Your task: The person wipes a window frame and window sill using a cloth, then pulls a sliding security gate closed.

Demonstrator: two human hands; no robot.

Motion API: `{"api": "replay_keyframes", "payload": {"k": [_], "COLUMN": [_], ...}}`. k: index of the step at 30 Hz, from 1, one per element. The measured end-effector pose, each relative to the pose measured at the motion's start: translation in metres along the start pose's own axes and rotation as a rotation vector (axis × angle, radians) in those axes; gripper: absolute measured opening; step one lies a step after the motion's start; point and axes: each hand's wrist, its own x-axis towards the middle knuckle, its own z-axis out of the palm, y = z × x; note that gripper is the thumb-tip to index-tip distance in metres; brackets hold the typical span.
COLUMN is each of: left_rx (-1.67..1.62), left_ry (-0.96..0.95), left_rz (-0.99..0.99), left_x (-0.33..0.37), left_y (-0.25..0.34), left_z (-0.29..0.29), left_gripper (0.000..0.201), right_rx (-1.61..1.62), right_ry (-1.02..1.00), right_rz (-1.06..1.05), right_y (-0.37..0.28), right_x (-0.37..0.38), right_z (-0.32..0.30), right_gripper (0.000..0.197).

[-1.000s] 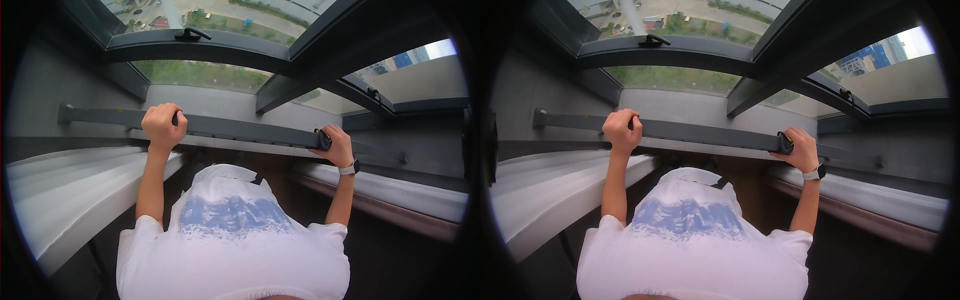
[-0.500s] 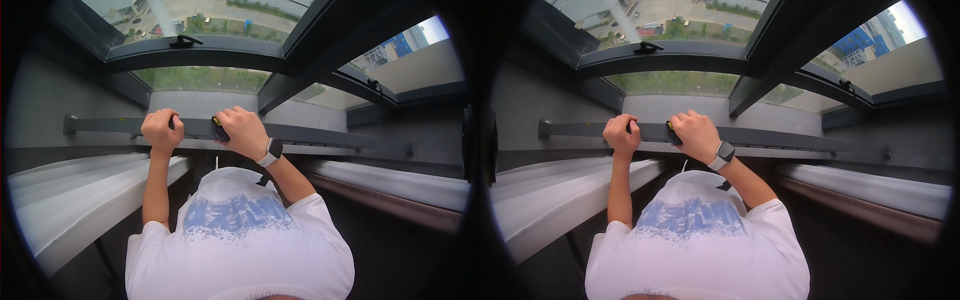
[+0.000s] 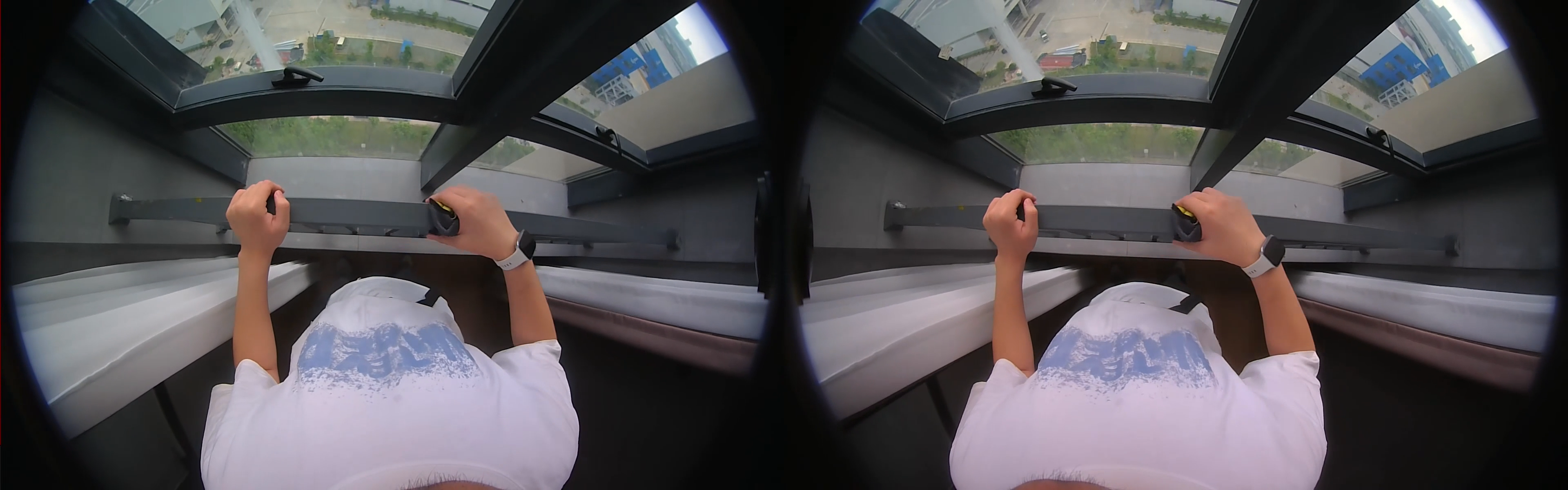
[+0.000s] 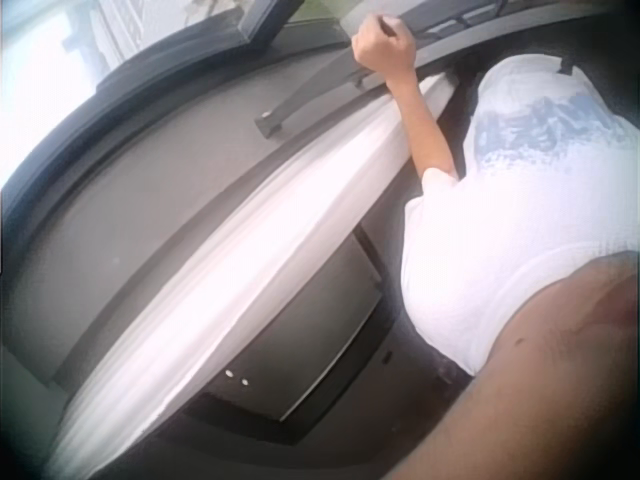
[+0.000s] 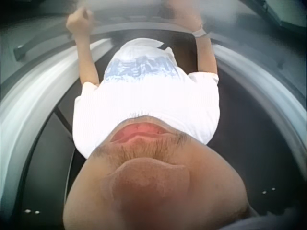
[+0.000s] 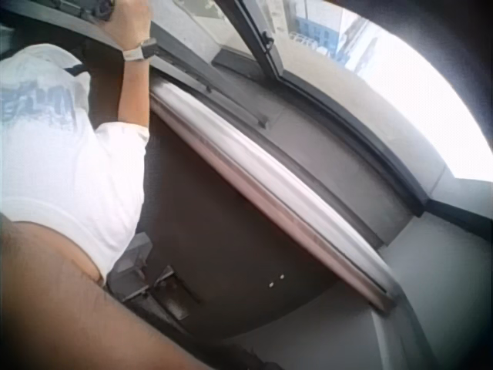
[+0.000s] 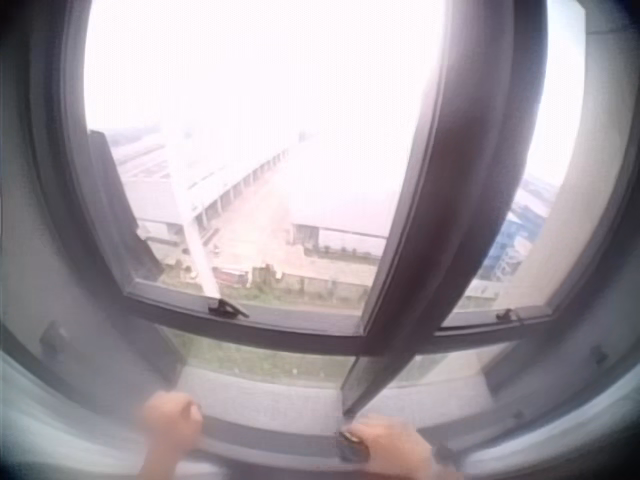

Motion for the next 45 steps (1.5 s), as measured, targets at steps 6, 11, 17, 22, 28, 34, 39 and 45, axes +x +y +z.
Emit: {"api": "replay_keyframes", "payload": {"k": [6,11,17,22,28,34,39,45], "left_rx": [0.019,0.038,0.047,0.003,-0.652,-1.032,-1.754,-1.476], "left_ry": [-0.004,-0.021,-0.059,0.041,-0.247,-1.176,-1.240,-1.222], "left_rz": [-0.019,-0.038,-0.069,-0.015,0.169,-0.200,-0.620,-0.401], "left_x": [0.008,0.012,0.014,0.016,-0.043,-0.109,-0.088,-0.073], "left_y": [0.009,0.011,0.016,0.022,0.095,0.130,0.158,0.200], "left_z": [0.001,0.003,-0.001,0.001,-0.011,0.063,0.059,0.040], "left_gripper": [0.013,0.014,0.017,0.008,0.015,0.062,0.112,0.117], "right_rx": [-0.132,-0.172,-0.145,-0.154,-0.096,-0.069,0.015,0.310], "right_ry": [0.053,0.027,0.064,0.073,0.178,0.123,0.469,0.624], "right_rz": [0.154,0.144,0.055,0.028,-0.034,0.023,-0.141,-0.157], "right_y": [0.039,0.032,-0.022,-0.073,-0.073,-0.075,-0.086,-0.091], "right_x": [-0.066,-0.051,0.008,0.061,0.061,0.063,0.059,0.033], "right_z": [-0.051,-0.042,0.012,0.058,0.063,0.065,0.042,0.008], "right_gripper": [0.045,0.044,0.040,0.032,0.044,0.048,0.060,0.048]}}
